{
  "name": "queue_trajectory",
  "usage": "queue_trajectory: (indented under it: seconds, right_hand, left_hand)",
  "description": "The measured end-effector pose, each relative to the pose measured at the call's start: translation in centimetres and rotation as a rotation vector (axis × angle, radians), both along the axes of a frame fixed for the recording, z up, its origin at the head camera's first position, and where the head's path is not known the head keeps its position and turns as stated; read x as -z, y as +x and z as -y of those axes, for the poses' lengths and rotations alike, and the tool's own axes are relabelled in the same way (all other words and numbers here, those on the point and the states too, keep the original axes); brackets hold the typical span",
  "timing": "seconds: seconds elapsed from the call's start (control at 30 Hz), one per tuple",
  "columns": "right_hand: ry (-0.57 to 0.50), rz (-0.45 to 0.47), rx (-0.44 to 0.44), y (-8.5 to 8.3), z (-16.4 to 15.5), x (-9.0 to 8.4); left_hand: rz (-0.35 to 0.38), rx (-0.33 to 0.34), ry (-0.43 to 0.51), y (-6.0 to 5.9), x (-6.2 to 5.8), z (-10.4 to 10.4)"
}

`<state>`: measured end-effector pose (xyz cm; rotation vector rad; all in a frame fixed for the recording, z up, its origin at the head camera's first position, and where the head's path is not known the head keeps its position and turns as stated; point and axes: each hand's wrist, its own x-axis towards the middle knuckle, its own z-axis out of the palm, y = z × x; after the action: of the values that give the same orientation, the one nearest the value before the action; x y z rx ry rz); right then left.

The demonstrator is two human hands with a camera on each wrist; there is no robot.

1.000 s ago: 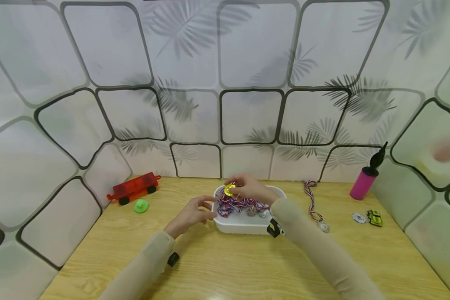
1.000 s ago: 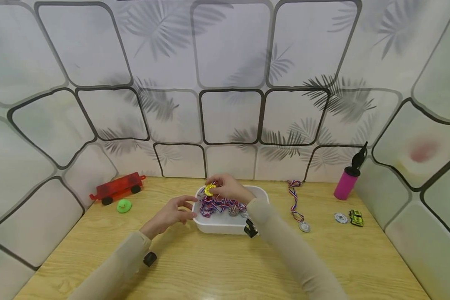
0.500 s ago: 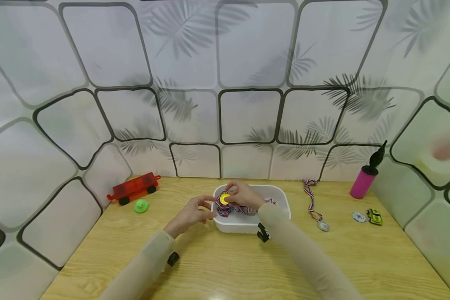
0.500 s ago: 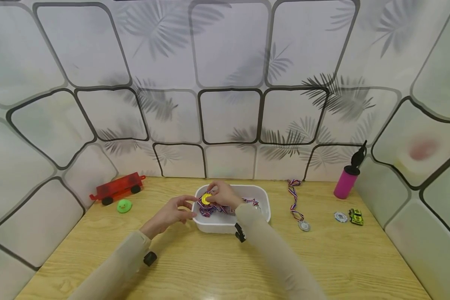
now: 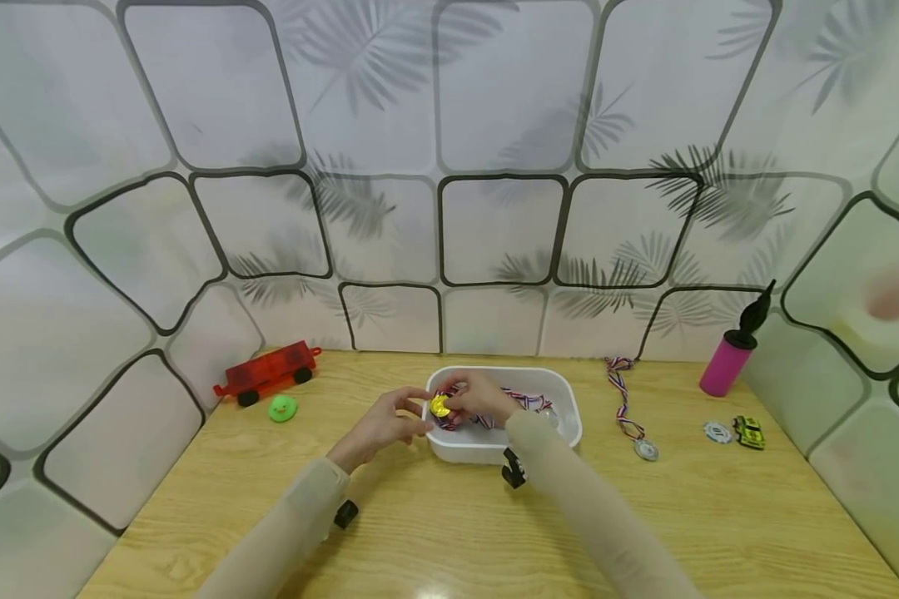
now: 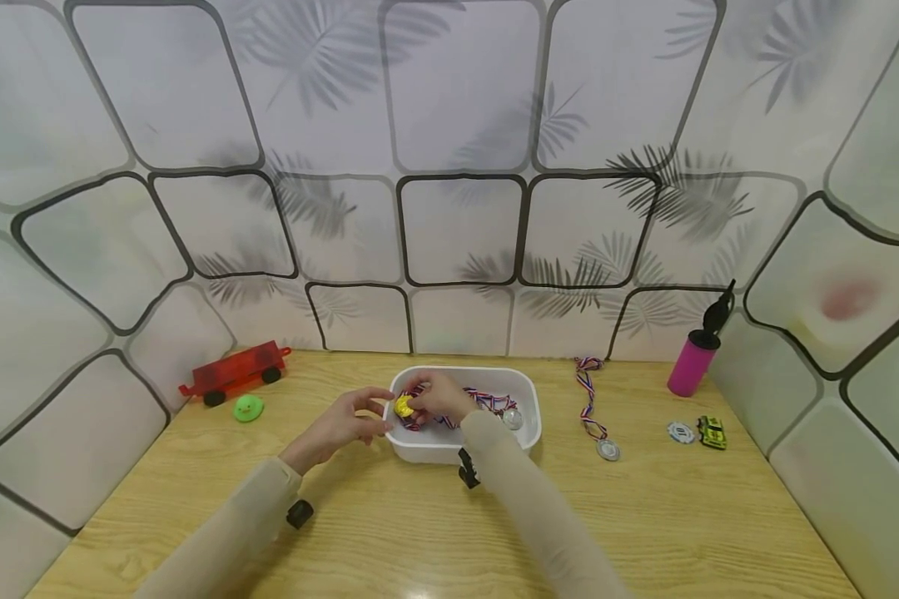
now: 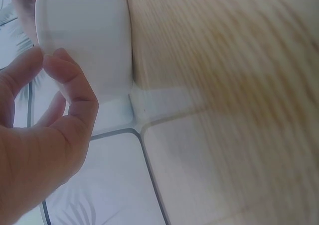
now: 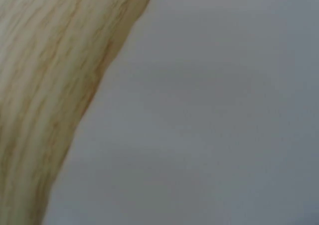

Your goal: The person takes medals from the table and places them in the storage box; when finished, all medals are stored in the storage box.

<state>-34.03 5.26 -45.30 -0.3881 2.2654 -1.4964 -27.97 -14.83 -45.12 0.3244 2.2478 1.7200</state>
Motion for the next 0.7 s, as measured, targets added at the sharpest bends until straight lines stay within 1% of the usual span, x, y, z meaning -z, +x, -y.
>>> queue_trajectory:
  seconds: [0.1,0.4,0.57,0.7]
  right_hand:
    - [0.015,-0.017,-0.007,-0.08,0.03,0.27]
    - [0.069,-0.055,-0.039,0.40,0.03,-0.05]
    - [0.078,-0.049,-0.048,0.49,-0.20,-0.14]
    - [0.097,-0.041,-0.055,0.47,-0.37,-0.19]
  left_hand:
    - [-0.002,0.002,-0.002,-0.08,0.04,0.08]
    - [-0.001,0.021,-0.007,-0.09,-0.17,0.07]
    - [-0.005,0.015,-0.005,0.06,-0.31,0.05]
    - [0.001,0.006,0.000,0.02,-0.02,0.11]
